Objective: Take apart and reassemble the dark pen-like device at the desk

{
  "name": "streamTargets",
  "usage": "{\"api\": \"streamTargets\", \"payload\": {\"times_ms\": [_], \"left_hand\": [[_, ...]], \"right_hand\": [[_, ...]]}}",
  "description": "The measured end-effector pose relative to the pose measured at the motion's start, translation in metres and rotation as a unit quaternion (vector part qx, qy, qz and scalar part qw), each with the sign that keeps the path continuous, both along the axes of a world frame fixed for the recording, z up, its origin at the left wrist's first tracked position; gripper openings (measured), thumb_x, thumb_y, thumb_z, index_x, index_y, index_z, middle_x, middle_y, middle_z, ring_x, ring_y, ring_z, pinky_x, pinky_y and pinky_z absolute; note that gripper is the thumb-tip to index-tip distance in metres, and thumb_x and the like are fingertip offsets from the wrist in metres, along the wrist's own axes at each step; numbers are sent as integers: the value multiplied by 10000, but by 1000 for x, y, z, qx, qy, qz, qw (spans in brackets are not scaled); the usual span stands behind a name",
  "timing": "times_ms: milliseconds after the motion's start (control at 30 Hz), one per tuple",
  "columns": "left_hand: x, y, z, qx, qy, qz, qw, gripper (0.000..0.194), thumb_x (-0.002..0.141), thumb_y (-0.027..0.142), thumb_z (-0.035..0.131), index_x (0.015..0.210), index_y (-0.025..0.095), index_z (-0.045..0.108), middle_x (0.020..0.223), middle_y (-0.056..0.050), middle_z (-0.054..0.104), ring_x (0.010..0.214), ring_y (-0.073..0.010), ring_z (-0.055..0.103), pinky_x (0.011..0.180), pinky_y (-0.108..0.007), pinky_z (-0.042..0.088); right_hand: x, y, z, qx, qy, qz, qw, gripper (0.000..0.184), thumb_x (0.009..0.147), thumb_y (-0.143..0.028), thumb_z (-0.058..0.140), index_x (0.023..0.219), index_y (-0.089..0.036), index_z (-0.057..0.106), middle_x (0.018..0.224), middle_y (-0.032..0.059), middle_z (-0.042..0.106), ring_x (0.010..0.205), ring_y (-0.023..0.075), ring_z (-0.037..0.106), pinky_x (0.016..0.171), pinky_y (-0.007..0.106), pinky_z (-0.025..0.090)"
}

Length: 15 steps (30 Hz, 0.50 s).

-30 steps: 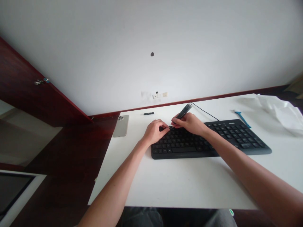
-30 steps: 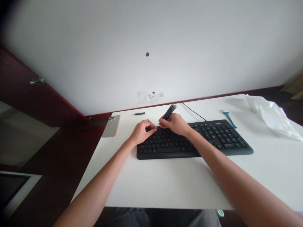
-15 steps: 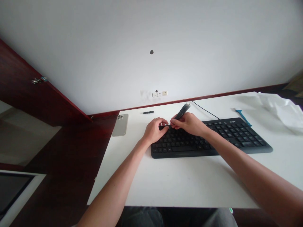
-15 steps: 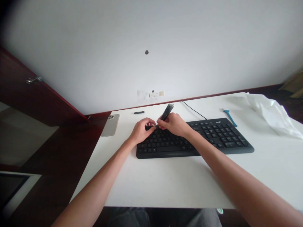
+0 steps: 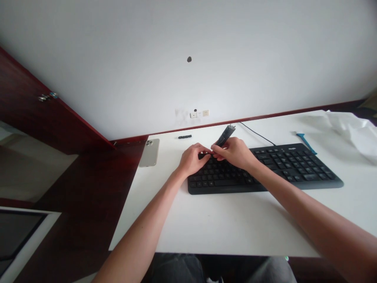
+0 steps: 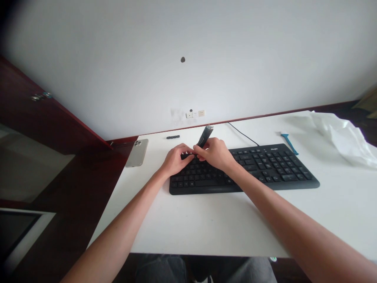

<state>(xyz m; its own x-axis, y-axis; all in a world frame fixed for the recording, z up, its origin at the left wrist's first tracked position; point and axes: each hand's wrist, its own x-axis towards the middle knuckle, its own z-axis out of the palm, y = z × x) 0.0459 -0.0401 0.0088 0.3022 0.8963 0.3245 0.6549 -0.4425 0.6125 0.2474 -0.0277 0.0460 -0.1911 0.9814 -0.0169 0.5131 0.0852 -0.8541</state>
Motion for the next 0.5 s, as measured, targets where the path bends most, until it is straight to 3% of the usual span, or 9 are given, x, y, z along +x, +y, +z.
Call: {"api": "streamTargets", "payload": {"times_ms": [100, 300, 500], "left_hand": [[0, 0, -1, -3, -1, -3, 1000, 124, 944, 230, 684, 1008, 263, 785, 1024, -21, 725, 1001, -201, 689, 901, -339, 543], [-1, 2, -2, 6, 0, -5, 1000, 49, 949, 245, 694, 965, 237, 739, 981, -19, 705, 943, -191, 678, 831, -321, 531], [0, 1, -1, 11, 19, -1, 1000, 46, 962, 256, 678, 943, 222, 701, 957, -17, 688, 902, -182, 662, 788, -312, 510]], "right_hand": [[0, 0, -2, 13, 11, 9, 1000, 185, 864, -330, 665, 776, -181, 731, 716, 45, 776, 670, 216, 754, 689, 302, 570], [-2, 0, -4, 148, -93, 92, 980, 246, 936, -375, 578, 767, -224, 674, 661, 6, 677, 642, 188, 621, 660, 312, 431], [-9, 3, -9, 149, -106, 123, 975, 374, 973, -466, 525, 688, -225, 539, 661, 11, 593, 641, 173, 523, 656, 311, 364]]}}
